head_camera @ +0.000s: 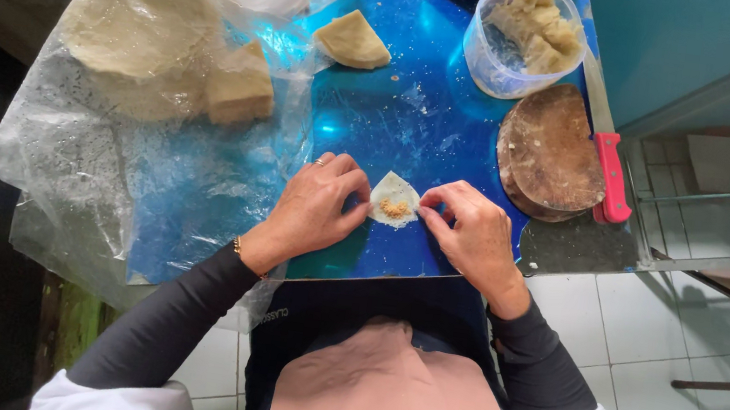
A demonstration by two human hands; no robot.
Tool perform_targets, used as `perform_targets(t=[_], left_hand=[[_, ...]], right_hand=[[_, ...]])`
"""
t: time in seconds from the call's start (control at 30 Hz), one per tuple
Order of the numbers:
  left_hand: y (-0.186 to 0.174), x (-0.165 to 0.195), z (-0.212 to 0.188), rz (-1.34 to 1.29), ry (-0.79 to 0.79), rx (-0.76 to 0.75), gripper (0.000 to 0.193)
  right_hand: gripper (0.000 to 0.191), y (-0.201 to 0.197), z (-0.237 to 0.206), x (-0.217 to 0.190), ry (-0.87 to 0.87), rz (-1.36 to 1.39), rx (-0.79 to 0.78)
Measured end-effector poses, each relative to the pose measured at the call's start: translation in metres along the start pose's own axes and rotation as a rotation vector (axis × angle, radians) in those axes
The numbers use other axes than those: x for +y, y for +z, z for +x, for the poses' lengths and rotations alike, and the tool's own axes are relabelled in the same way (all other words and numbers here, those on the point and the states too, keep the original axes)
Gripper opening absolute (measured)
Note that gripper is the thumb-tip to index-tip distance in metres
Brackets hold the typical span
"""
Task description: The person sits at a small blue table and folds filled pastries one at a time. They take a triangular dough wrapper, spoon filling from a plastic container onto it, then pinch and fold the wrapper closed with both hands, setting the finished piece aside.
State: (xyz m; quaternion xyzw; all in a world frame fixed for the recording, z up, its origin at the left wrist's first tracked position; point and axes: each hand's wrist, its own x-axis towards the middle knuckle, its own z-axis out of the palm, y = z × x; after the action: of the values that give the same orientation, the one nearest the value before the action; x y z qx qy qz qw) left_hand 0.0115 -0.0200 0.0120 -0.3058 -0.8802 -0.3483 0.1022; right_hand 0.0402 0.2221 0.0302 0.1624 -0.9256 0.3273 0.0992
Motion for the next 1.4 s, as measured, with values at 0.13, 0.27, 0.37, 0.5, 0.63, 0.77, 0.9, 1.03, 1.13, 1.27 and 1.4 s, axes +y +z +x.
perform_targets(t=[0.13,0.27,0.37,0.5,0.63,0.77,0.9,1.03,1.13,1.27,1.4], left_hand=[[0.004,-0.001,0.001,-0.022,-0.042,-0.054,0.011],[0.007,0.001,0.002,-0.093,-0.044,-0.059,0.011],[0.007,0.004,0.001,-0.158,0.015,-0.054,0.016],[0.008,0.004,-0.001,-0.128,0.154,-0.024,0.02],[0.012,0.003,-0.003,-0.037,0.227,-0.03,0.013],[0.017,-0.001,-0.006,0.043,0.288,0.001,0.009],[0.022,-0.005,-0.004,-0.058,0.244,0.021,0.008],[0.023,-0.008,0.005,-0.176,0.11,-0.003,0.008],[0.024,-0.007,0.011,-0.24,-0.018,-0.041,0.007],[0.027,-0.007,0.017,-0.23,-0.222,-0.12,0.009],[0.03,-0.007,0.021,-0.256,-0.281,-0.108,0.013]], right_hand=[[0.009,0.004,-0.001,-0.002,-0.021,-0.015,-0.024],[0.01,0.009,-0.001,-0.006,-0.078,0.024,0.009],[0.014,0.01,-0.004,-0.006,-0.143,-0.001,0.029],[0.026,0.01,-0.009,-0.002,-0.233,-0.008,0.039],[0.028,0.015,-0.008,0.004,-0.316,-0.022,0.032],[0.019,0.022,-0.002,0.011,-0.459,-0.121,0.069],[0.011,0.02,0.017,0.022,-0.436,-0.008,-0.078],[0.012,0.017,0.051,0.029,-0.19,0.248,-0.413],[0.016,0.015,0.059,0.026,-0.058,0.252,-0.495],[0.019,0.013,0.035,0.015,-0.088,0.207,-0.282],[0.024,0.014,0.008,0.007,-0.323,0.086,-0.091]])
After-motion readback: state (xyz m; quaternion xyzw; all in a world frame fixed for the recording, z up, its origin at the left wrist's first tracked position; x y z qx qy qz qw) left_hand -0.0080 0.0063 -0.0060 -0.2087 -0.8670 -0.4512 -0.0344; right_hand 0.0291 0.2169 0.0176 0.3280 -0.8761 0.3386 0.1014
